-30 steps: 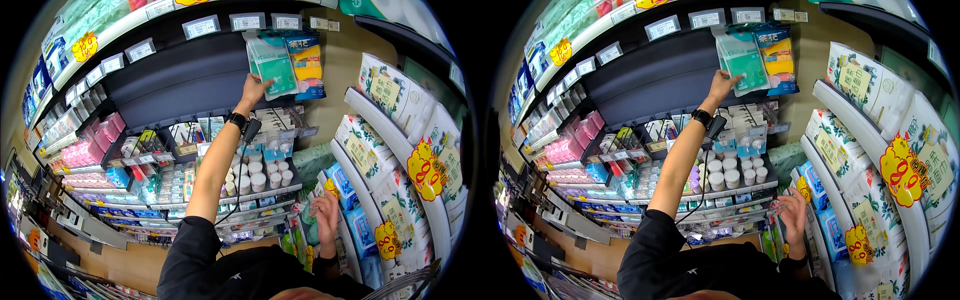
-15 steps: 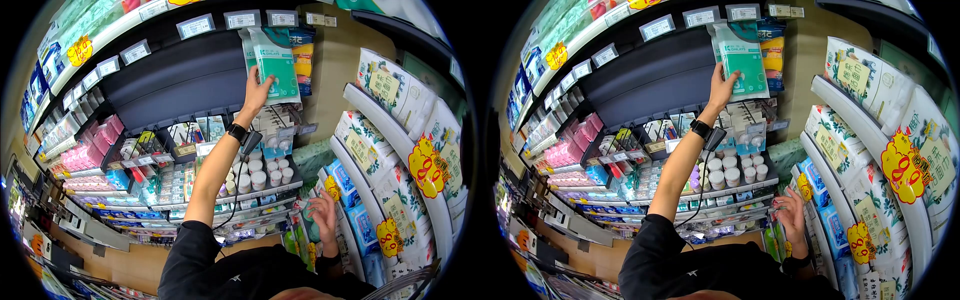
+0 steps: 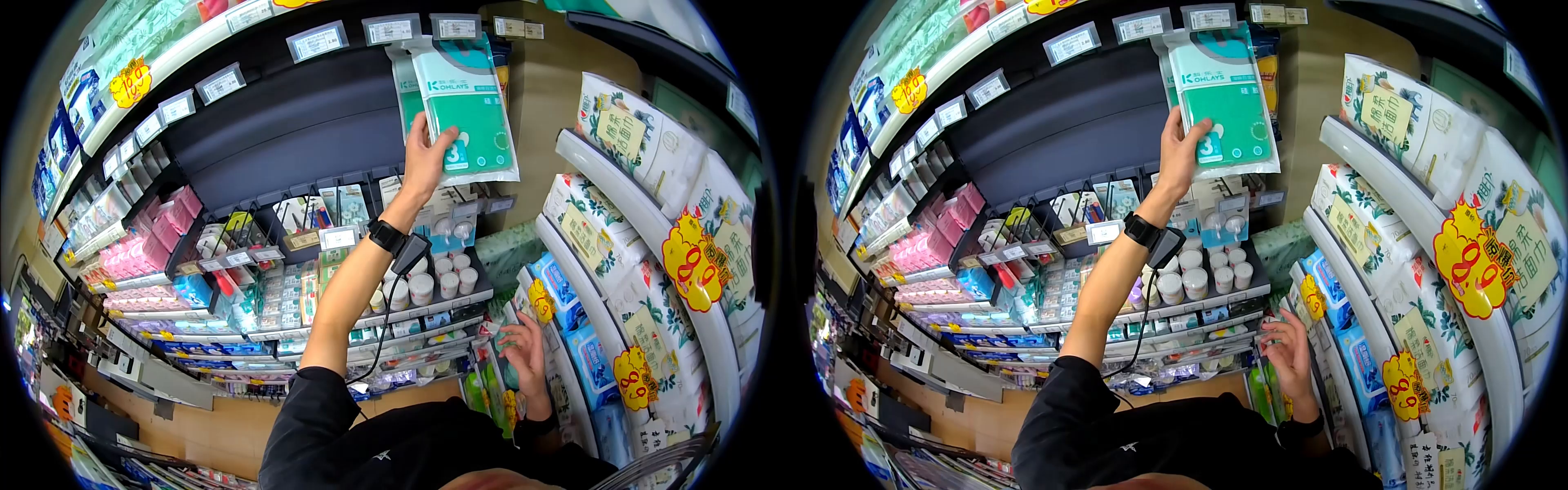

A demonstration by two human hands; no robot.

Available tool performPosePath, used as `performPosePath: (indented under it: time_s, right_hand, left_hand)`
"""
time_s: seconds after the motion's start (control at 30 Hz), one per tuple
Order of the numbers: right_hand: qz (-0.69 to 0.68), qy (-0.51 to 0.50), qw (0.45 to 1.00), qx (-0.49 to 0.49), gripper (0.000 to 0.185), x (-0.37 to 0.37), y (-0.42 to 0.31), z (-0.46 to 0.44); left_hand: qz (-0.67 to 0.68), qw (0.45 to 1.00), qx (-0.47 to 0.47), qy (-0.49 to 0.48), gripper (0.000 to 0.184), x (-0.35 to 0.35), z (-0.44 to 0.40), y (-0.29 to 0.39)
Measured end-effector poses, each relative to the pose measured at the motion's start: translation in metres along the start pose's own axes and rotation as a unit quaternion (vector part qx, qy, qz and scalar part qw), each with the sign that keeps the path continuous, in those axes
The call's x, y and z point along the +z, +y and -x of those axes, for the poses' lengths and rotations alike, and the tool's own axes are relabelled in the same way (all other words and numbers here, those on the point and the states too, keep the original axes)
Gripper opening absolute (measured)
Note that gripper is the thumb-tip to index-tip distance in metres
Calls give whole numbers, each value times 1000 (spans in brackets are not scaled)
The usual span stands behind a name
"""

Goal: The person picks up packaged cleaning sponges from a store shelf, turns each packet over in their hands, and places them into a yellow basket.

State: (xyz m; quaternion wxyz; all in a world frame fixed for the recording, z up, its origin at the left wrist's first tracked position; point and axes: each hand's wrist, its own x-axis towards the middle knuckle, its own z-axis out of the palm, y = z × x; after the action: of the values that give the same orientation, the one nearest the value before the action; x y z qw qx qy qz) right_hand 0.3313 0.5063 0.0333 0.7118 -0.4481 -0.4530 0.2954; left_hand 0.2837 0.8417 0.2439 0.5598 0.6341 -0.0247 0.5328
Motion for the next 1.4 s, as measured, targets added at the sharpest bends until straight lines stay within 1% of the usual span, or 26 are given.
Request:
performPosePath:
  time_s: [0.27,0.33,0.47,0.53,0.6,0.67,0.7,0.77,0.83,0.9,0.97,1.0,1.1,1.13,1.17,1.23,1.27,1.3,1.37,1.4]
  right_hand:
    - [12,-7,1000,13,66,5,-11,13]
    - [13,-9,1000,10,66,6,-12,18]
    - [20,-18,1000,-1,65,9,-20,28]
    - [22,-16,1000,-4,62,11,-24,33]
    - [26,-16,1000,-6,60,13,-29,44]
    - [81,-29,996,-36,54,14,-38,53]
    - [83,-28,995,-36,54,14,-43,57]
    - [97,-32,993,-67,51,14,-50,67]
    - [92,-30,992,-78,52,14,-51,77]
    - [84,-30,992,-92,54,17,-51,84]
    - [114,26,983,-143,59,25,-50,92]
    - [113,32,983,-139,62,26,-47,98]
    - [115,46,984,-124,62,41,-49,108]
    - [77,19,992,-102,60,45,-52,110]
    - [72,17,993,-96,60,47,-52,115]
    - [9,-13,999,-40,56,50,-50,123]
    - [47,-13,998,-26,59,50,-51,128]
    - [46,-12,999,-22,59,50,-50,132]
    - [43,-13,999,-20,55,48,-47,139]
    - [32,-13,999,-30,48,49,-47,141]
  left_hand:
    - [23,1000,16,-1,41,18,25,20]
    - [44,999,-5,-10,42,20,33,24]
    - [55,998,-8,-16,43,26,57,30]
    - [64,998,-22,-2,43,30,74,32]
    - [49,998,-32,6,44,33,99,36]
    - [30,998,-51,15,46,34,128,37]
    - [39,997,-64,24,44,33,144,39]
    - [25,996,-77,42,45,34,179,45]
    - [21,992,-110,51,47,31,219,49]
    - [31,984,-161,74,52,33,260,58]
    - [30,975,-196,95,52,37,300,69]
    - [27,973,-209,97,51,38,317,77]
    - [15,962,-248,114,46,38,369,95]
    - [19,960,-249,125,45,39,383,99]
    - [24,958,-253,134,44,40,397,101]
    - [17,954,-259,148,45,44,418,104]
    - [17,951,-263,160,45,47,426,105]
    - [16,950,-267,162,45,48,431,107]
    - [18,954,-254,156,46,50,438,112]
    - [16,953,-258,159,46,51,440,114]
